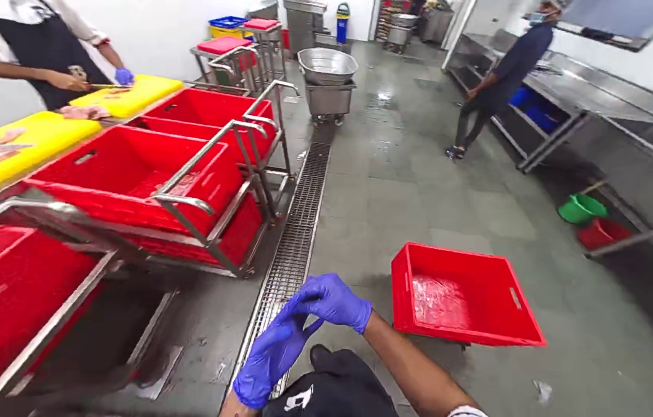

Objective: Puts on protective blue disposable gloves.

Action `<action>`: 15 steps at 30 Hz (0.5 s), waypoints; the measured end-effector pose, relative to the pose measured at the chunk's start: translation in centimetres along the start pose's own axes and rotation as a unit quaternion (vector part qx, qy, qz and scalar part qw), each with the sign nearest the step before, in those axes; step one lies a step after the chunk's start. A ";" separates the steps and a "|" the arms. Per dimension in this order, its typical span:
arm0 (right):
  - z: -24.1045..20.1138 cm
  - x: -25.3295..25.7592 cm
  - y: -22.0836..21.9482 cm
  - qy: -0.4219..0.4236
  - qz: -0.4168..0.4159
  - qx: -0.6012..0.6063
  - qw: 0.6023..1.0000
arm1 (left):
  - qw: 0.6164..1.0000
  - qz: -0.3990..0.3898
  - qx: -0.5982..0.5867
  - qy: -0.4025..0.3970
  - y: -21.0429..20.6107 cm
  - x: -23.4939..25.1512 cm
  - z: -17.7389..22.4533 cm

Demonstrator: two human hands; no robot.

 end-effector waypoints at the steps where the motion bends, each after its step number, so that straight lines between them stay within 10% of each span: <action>1: -0.5 -0.6 0.7 -0.001 0.010 -0.043 0.999 | 1.000 -0.009 -0.014 0.013 -0.4 0.5 -0.6; 8: -1.8 -3.9 2.0 -0.046 0.065 -0.205 0.976 | 0.995 -0.001 -0.057 0.081 -0.4 0.7 -3.7; 15: -1.5 -5.9 1.2 -0.100 0.168 0.054 0.979 | 0.990 -0.008 -0.072 0.118 -0.5 -0.5 -3.9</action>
Point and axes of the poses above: each hand's wrist, its own x-axis towards the middle knuckle, its own y-axis out of the back of the hand, z = x × y, the point moved 8 cm from there along x, towards the middle knuckle, and after that the axes turned 9 degrees about x, right-handed, at the moved point
